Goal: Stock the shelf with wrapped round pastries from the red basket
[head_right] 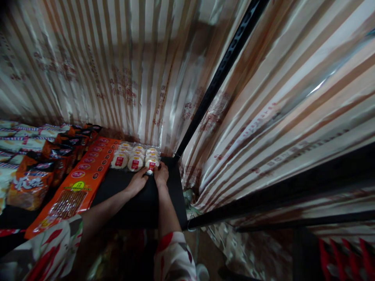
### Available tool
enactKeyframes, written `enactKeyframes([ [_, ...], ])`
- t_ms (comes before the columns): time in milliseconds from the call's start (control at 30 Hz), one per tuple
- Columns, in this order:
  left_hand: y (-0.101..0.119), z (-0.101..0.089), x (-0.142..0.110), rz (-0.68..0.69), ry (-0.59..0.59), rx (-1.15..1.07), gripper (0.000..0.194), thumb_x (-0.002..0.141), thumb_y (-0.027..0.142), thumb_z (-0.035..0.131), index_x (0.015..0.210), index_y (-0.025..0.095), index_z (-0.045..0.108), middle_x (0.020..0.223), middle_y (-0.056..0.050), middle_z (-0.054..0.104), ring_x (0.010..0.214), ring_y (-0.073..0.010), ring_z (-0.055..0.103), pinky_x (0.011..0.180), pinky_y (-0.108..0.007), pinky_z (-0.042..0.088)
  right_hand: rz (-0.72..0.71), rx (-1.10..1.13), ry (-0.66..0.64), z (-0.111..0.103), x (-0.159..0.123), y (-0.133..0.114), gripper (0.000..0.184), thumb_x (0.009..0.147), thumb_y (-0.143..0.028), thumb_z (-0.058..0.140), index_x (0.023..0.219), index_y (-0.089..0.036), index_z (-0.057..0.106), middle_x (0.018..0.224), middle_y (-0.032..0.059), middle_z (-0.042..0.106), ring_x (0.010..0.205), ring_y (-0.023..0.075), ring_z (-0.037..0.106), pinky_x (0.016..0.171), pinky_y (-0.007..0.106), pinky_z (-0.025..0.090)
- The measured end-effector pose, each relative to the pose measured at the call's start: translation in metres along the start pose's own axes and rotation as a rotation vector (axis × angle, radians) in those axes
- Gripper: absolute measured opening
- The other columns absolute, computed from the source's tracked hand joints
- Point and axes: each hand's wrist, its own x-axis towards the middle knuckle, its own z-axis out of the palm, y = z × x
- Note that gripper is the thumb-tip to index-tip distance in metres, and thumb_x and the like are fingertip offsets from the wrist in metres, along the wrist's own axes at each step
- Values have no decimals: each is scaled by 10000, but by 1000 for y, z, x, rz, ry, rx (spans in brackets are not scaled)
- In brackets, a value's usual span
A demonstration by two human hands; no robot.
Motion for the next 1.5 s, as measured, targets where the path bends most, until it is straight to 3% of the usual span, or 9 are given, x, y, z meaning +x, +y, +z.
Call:
enactKeyframes([
  [133, -1, 2, -1, 6, -2, 31, 471, 739, 46, 443, 1198, 114, 520, 1335, -90, 456, 1261, -167, 376, 1077, -262, 236, -22, 26, 17, 1, -2, 1, 351, 761, -266, 534, 1084, -141, 591, 959, 88, 628, 774, 156, 583, 720, 240, 429],
  [300, 3, 1, -7, 53, 48, 67, 437, 740, 31, 429, 1156, 93, 549, 1279, -117, 512, 1202, -180, 451, 1044, -261, 296, -11, 95, 125, -3, -12, 1, 401, 774, -294, 506, 1115, -94, 570, 1016, 126, 602, 770, 164, 580, 738, 256, 433],
  [433, 6, -1, -17, 24, 60, 106, 420, 734, 40, 445, 1132, 102, 561, 1202, -113, 573, 1133, -180, 511, 998, -249, 343, -34, 141, 212, -5, -28, 1, 361, 781, -307, 486, 1056, -100, 596, 980, 124, 609, 813, 182, 574, 751, 268, 429],
  [567, 4, -1, -32, -1, 46, 127, 376, 738, 46, 448, 1071, 145, 590, 1127, -80, 619, 1059, -163, 555, 924, -235, 394, -61, 151, 216, -6, -49, -2, 309, 796, -291, 453, 1005, -131, 615, 929, 101, 617, 806, 184, 571, 748, 277, 430],
  [833, -5, -2, -71, -13, 28, 104, 297, 772, 74, 422, 966, 174, 621, 1029, -52, 659, 954, -137, 593, 824, -217, 416, -112, 162, 167, -9, -108, -11, 312, 803, -219, 404, 1000, -117, 622, 953, 118, 616, 834, 180, 579, 743, 266, 442],
  [1067, -16, -20, -110, -18, -10, 29, 191, 808, 167, 446, 869, 186, 626, 919, -26, 679, 847, -115, 608, 731, -195, 418, -147, 233, 160, -8, -167, -22, 323, 820, -213, 365, 988, -126, 626, 960, 114, 617, 852, 174, 588, 766, 269, 451],
  [1500, -75, -46, -191, 139, 83, -36, 200, 802, 198, 374, 778, 186, 572, 815, -35, 627, 772, -134, 583, 749, -249, 436, -190, 328, 188, 15, -272, -38, 264, 852, -256, 347, 873, -172, 596, 844, 71, 611, 816, 168, 583, 757, 273, 450],
])
